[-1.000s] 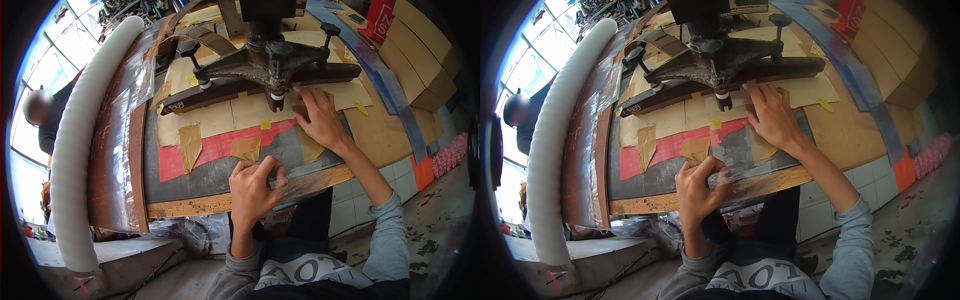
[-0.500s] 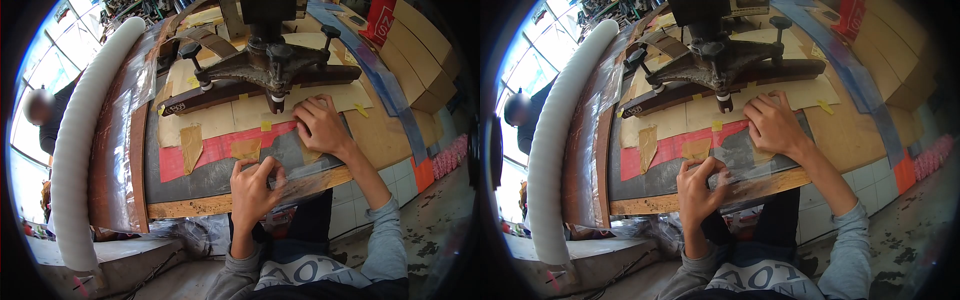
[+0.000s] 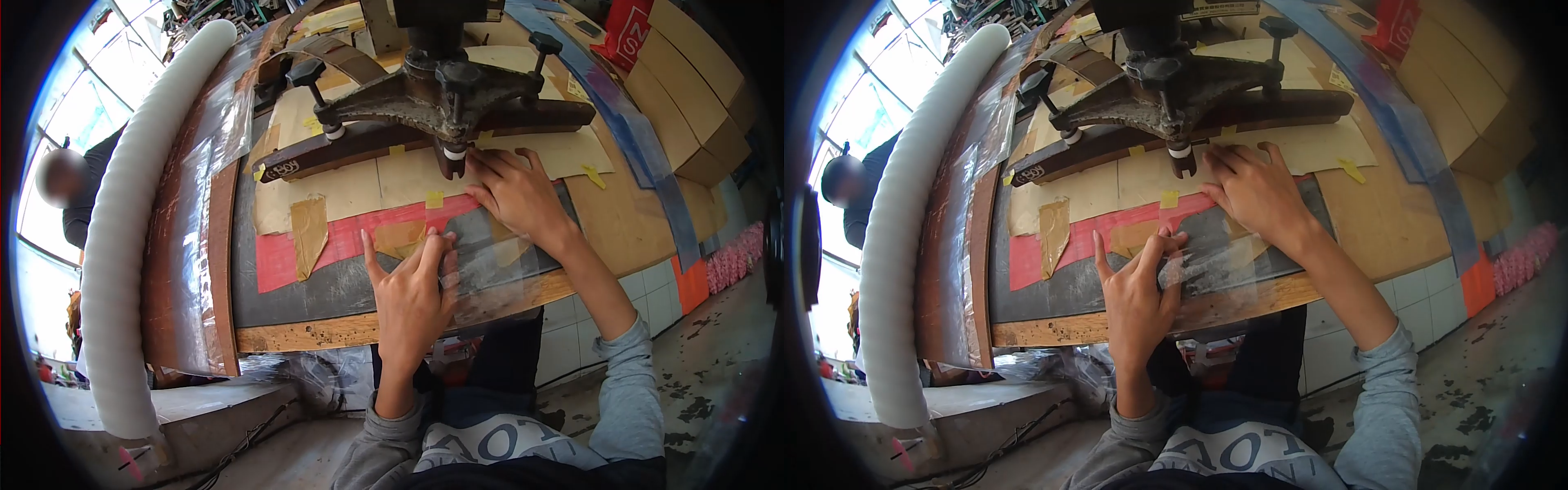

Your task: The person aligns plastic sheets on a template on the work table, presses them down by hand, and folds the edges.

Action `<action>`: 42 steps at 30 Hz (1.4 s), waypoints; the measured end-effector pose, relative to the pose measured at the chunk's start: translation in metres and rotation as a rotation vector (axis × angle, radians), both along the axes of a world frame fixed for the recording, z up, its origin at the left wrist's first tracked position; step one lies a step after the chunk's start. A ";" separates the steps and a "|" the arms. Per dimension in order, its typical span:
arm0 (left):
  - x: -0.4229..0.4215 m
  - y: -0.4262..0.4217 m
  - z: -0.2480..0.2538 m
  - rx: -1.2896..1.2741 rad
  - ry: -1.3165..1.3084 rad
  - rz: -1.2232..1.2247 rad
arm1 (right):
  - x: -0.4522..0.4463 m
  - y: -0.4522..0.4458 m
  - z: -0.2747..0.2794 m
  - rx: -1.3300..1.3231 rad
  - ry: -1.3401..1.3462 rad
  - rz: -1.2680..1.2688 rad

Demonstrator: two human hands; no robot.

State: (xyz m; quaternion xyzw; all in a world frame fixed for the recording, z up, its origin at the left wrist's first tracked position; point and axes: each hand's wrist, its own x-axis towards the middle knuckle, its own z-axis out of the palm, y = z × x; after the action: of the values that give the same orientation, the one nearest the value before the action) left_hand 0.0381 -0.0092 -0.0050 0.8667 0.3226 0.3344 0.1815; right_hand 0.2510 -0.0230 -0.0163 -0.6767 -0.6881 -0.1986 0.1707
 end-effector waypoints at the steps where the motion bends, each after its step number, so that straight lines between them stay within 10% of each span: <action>1: 0.000 -0.001 0.000 -0.010 0.020 0.003 | 0.000 0.002 0.000 -0.016 0.009 0.002; 42: 0.005 0.000 0.004 0.037 0.062 0.017 | 0.002 0.010 0.008 -0.092 0.046 0.050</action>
State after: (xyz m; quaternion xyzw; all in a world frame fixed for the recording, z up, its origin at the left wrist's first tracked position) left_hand 0.0433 -0.0095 -0.0009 0.8772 0.3290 0.3146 0.1524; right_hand 0.2535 -0.0127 -0.0084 -0.6709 -0.7089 -0.1470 0.1603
